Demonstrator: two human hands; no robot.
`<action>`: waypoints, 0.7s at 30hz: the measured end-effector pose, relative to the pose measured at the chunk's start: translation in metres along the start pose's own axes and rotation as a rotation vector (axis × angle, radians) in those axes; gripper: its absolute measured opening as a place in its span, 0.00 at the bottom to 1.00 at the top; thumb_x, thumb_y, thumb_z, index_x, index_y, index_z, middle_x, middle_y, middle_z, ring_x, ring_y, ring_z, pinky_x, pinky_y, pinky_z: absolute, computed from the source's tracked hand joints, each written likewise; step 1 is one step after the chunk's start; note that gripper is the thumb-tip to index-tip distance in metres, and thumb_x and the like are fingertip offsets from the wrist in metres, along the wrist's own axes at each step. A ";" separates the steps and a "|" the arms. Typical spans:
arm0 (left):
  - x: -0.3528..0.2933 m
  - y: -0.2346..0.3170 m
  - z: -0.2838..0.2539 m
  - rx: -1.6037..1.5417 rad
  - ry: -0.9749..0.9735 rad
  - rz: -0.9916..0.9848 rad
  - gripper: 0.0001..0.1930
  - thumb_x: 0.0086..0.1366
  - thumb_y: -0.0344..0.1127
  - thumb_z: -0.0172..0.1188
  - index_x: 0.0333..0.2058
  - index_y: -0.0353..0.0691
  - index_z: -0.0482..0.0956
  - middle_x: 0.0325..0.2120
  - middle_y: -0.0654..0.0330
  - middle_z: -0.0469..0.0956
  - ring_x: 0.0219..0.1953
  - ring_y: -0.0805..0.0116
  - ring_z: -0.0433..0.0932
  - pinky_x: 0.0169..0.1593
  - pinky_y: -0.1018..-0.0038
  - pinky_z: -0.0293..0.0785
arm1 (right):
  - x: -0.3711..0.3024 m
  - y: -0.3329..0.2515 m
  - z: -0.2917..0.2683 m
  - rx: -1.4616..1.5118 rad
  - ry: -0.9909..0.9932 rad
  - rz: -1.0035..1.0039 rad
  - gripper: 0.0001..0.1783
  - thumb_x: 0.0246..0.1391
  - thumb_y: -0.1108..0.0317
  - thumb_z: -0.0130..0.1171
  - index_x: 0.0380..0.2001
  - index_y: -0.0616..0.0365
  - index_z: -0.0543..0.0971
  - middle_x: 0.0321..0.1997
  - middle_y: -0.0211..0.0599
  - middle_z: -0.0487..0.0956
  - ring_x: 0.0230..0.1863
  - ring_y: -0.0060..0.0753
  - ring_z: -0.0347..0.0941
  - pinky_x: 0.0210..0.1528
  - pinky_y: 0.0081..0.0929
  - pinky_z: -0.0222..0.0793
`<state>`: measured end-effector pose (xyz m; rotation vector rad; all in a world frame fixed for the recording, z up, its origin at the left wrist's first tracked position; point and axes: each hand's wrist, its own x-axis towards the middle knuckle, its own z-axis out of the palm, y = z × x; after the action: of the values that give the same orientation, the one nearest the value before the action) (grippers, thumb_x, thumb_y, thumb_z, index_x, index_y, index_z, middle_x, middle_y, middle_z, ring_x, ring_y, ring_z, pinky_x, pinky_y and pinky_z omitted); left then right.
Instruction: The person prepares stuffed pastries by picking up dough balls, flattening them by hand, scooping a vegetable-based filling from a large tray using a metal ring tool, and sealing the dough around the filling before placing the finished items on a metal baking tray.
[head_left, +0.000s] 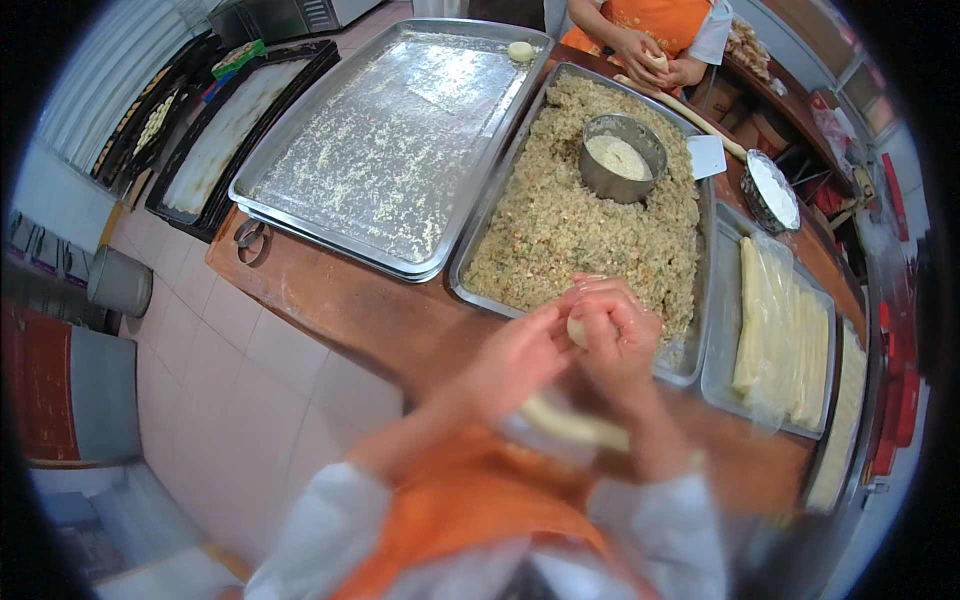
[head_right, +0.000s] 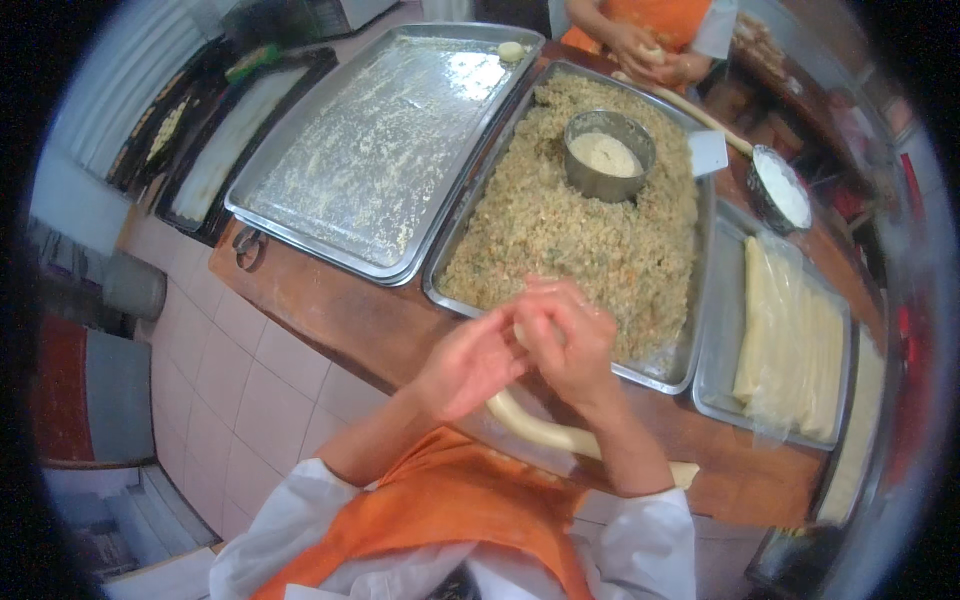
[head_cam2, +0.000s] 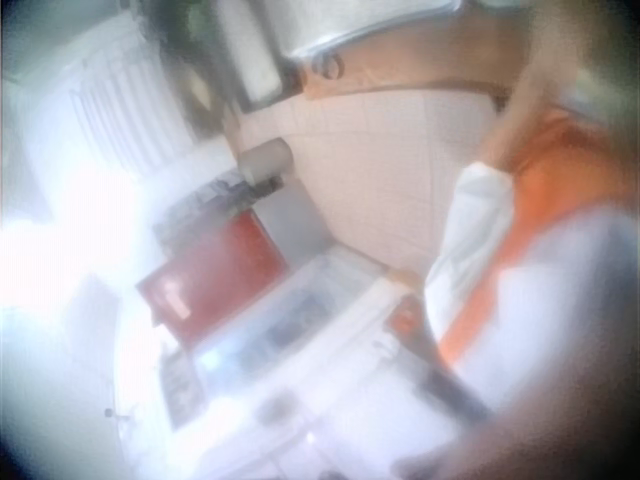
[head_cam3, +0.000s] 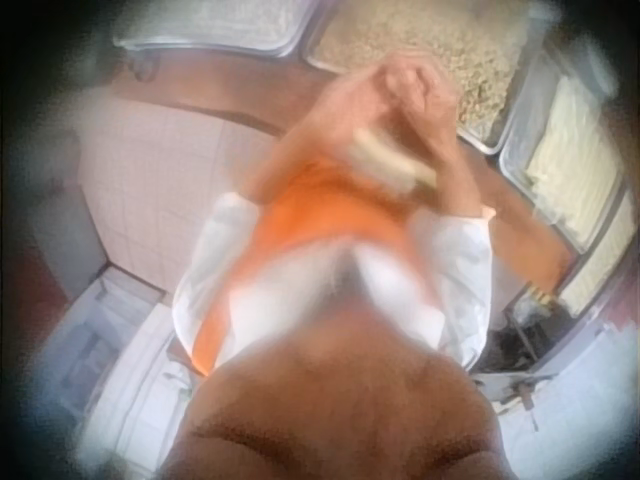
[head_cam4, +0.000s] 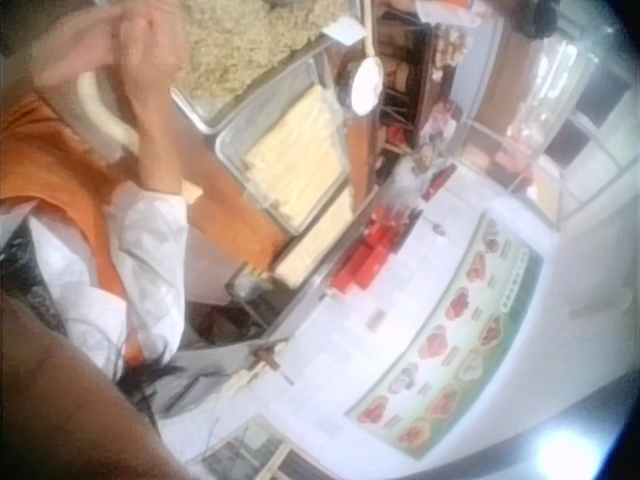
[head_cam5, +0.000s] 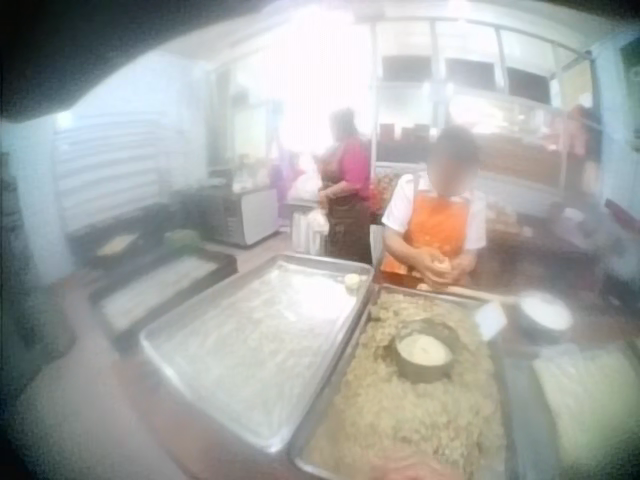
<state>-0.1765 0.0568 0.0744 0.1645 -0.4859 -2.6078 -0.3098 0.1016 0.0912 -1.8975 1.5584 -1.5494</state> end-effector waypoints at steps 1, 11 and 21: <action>-0.002 -0.005 0.002 0.110 0.116 0.038 0.20 0.67 0.42 0.37 0.51 0.37 0.60 0.49 0.58 0.63 0.53 0.66 0.62 0.56 0.67 0.60 | 0.000 -0.002 0.006 0.126 0.105 0.061 0.08 0.45 0.72 0.57 0.31 0.61 0.77 0.36 0.46 0.75 0.43 0.43 0.71 0.49 0.35 0.65; -0.017 -0.017 -0.012 1.144 0.327 0.239 0.23 0.65 0.46 0.38 0.51 0.35 0.60 0.43 0.58 0.69 0.46 0.68 0.68 0.50 0.72 0.64 | -0.006 -0.018 0.013 0.426 0.000 0.190 0.14 0.44 0.65 0.61 0.34 0.59 0.73 0.37 0.43 0.77 0.41 0.39 0.74 0.54 0.36 0.60; -0.031 -0.008 -0.030 1.204 0.234 0.110 0.24 0.64 0.49 0.39 0.47 0.35 0.66 0.44 0.59 0.68 0.47 0.68 0.68 0.49 0.72 0.65 | -0.007 -0.032 0.030 0.559 -0.015 0.185 0.09 0.51 0.71 0.54 0.33 0.60 0.66 0.40 0.44 0.75 0.45 0.35 0.70 0.53 0.34 0.60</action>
<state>-0.1468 0.0689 0.0443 0.7688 -1.8141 -1.8116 -0.2670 0.1076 0.0980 -1.4116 1.0964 -1.6573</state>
